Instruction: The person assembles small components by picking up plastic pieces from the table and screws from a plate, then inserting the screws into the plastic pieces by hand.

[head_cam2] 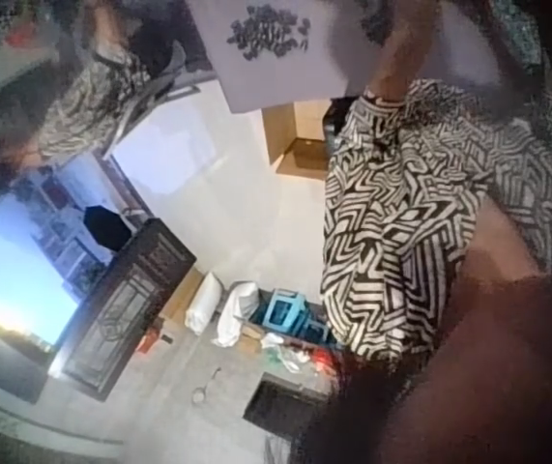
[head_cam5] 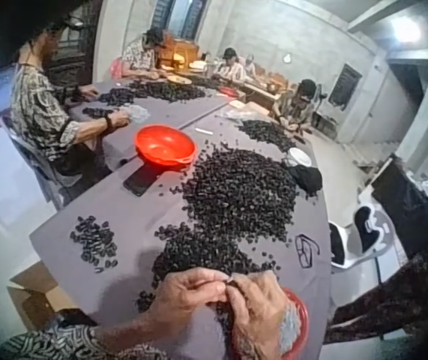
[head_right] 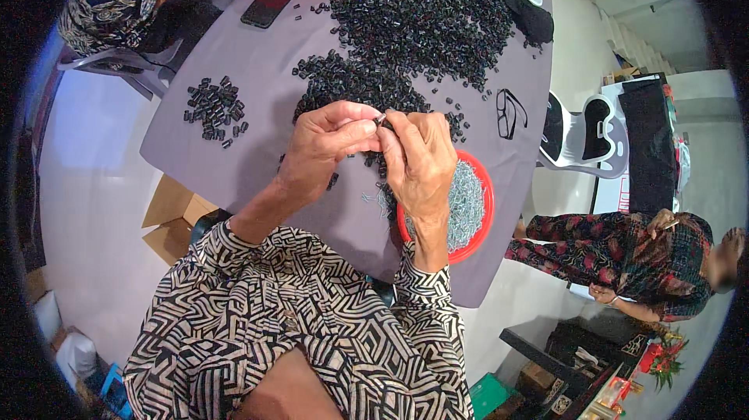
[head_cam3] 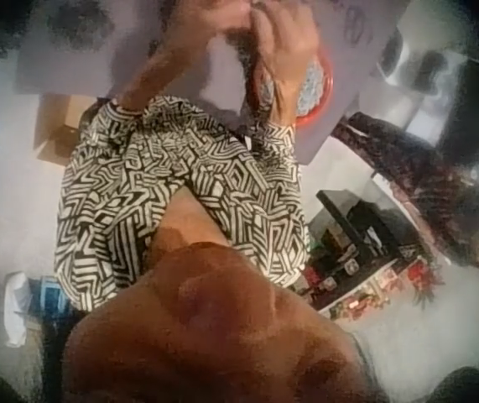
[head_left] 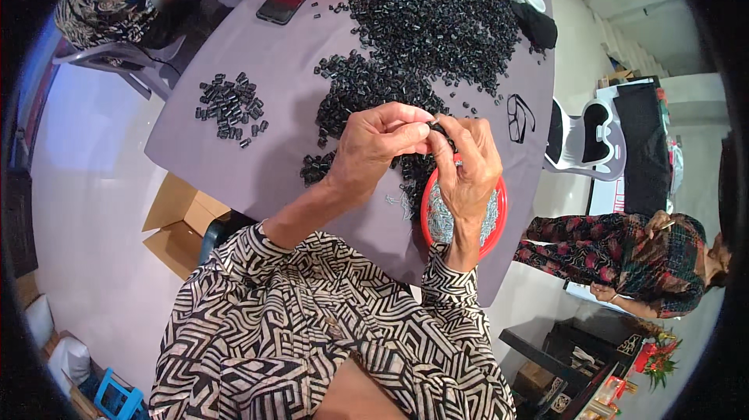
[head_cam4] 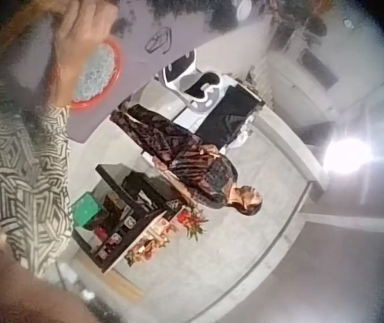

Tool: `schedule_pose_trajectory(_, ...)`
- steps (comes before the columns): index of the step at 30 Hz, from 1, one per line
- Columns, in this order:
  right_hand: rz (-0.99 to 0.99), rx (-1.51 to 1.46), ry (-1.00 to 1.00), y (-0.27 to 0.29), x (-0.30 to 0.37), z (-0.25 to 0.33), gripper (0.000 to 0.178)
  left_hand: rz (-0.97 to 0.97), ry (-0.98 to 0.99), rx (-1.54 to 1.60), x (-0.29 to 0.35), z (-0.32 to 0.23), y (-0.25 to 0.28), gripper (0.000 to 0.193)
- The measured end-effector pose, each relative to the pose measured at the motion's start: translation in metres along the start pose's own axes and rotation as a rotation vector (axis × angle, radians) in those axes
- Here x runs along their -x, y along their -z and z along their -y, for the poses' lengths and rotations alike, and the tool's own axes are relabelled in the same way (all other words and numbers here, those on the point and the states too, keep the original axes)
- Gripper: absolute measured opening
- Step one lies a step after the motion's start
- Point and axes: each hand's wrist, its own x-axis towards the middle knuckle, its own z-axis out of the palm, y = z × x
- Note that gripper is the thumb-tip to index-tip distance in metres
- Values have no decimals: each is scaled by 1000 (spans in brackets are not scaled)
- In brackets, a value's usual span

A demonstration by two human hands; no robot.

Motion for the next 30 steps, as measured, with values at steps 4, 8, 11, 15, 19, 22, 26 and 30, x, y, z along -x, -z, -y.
schedule_pose_trajectory(4, -28, -16, 41, -1, -3, 0, 19, -5, -35, -41, -1, 1, -3, 14)
schedule_pose_trajectory(8, -12, 20, 100, -1, -6, 0, 19, 8, -37, -24, -1, 1, 0, 14)
schedule_pose_trajectory(11, -1, -49, 26, 2, -6, 1, 17, 12, -27, -33, -1, 2, 0, 13)
schedule_pose_trajectory(15, -31, -406, -263, 11, -4, -7, 13, -4, 0, -40, 0, 0, -5, 14)
schedule_pose_trajectory(19, -51, -998, -546, 5, 0, -19, 14, -15, -2, -132, 0, 1, -8, 15)
schedule_pose_trajectory(22, -93, -1334, -566, -2, 3, -27, 17, -3, -77, -180, -1, 5, -8, 14)
schedule_pose_trajectory(26, -102, -1545, -585, -4, 3, -28, 18, 32, -110, -212, -3, 8, -9, 14)
schedule_pose_trajectory(30, -110, -1507, -615, -7, 4, -28, 18, 30, -105, -230, -3, 10, -10, 14)
